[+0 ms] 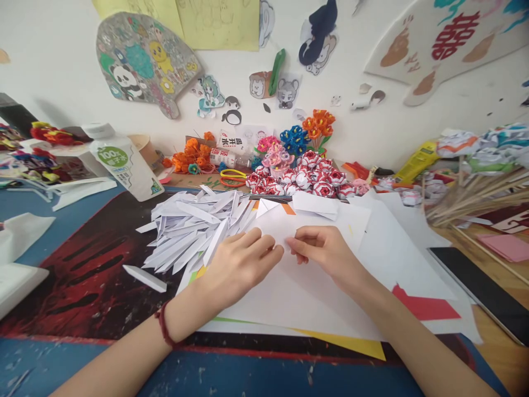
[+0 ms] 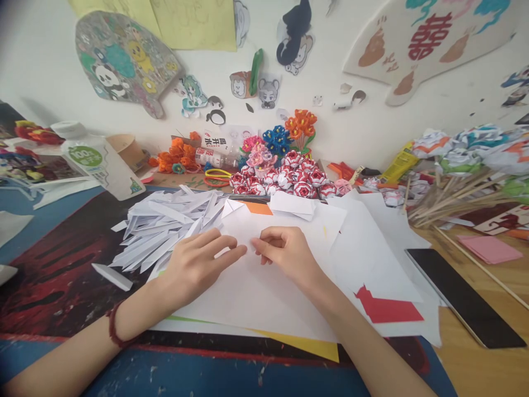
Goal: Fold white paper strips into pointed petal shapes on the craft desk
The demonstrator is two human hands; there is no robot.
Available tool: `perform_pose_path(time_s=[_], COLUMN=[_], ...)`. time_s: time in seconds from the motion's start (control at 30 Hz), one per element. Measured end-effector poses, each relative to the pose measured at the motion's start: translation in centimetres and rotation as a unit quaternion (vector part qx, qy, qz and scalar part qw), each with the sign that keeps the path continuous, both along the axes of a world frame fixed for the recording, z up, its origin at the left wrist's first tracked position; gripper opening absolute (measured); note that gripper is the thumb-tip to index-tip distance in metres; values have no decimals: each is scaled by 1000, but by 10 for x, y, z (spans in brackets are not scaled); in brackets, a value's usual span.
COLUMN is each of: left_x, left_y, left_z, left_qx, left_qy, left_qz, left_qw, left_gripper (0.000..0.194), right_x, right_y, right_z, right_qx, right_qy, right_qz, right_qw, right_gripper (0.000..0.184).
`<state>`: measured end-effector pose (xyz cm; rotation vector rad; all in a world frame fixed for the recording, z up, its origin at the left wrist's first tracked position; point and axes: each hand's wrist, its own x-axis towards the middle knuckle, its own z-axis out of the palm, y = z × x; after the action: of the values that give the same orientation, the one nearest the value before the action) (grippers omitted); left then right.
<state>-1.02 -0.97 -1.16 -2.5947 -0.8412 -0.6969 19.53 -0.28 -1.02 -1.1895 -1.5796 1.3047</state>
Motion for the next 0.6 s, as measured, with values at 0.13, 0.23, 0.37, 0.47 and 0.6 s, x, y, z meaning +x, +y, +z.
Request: perform_pose_path(time_s=[0.13,0.23,0.37,0.47,0.6], left_x=[6,9,11,12,12], left_y=[0,-1,-2,-3,-3], left_z=[-2,0,3,2,3], left_qx=[-106,-181,-236,-280,-350], left_qy=[-93,-139,-165,-175,-206], left_qz=[41,67,104,118,114], left_qw=[989,971,952,937,906], left_gripper=[17,15,15,17,16], right_x=[-2,-4,-5,-5,-6], right_y=[-2,-3,-4,-5,-7], right_z=[2,4,5,5,5], right_qx=[6,9,3,-5,-14], right_qy=[-6,-3,8,16,26], right_qz=[13,25,37,49,51], right_qw=[1000,1000,999,999,998], right_gripper=[31,30,30,30,27])
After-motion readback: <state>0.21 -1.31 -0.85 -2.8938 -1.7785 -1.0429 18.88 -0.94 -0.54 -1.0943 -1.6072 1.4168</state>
